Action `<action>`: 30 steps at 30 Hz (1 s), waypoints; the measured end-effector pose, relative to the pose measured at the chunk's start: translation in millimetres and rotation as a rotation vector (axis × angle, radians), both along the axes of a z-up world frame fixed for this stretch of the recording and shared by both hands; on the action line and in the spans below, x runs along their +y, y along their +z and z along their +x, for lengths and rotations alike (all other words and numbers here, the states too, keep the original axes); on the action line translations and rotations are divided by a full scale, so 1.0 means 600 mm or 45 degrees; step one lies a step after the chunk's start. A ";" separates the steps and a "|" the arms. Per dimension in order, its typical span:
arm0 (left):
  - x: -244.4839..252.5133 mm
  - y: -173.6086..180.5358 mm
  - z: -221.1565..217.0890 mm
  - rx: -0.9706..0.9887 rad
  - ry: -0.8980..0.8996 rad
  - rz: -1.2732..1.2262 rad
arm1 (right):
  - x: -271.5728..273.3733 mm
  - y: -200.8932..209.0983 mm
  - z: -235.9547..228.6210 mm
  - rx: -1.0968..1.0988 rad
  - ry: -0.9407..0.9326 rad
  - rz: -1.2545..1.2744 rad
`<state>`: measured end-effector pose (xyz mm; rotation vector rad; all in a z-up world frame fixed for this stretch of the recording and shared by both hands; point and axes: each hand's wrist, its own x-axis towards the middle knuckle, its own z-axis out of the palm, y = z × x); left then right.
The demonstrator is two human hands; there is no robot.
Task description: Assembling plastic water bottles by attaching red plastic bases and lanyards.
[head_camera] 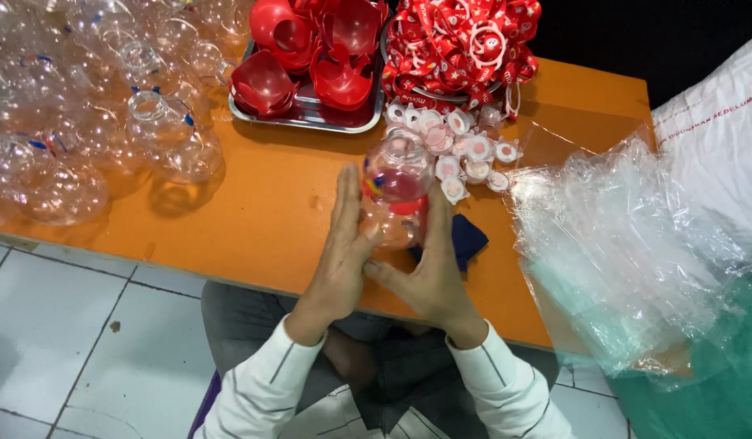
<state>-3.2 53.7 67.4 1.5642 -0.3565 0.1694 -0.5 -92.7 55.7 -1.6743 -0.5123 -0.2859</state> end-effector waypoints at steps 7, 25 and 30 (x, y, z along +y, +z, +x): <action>0.070 -0.015 0.072 -0.371 0.087 0.266 | -0.029 0.020 0.072 0.266 0.333 0.156; 0.125 -0.107 0.201 -0.226 -0.035 0.220 | 0.005 -0.048 0.195 -0.061 0.200 -0.527; 0.117 -0.099 0.194 -0.217 0.000 0.456 | 0.001 -0.082 0.198 -0.091 0.099 -0.580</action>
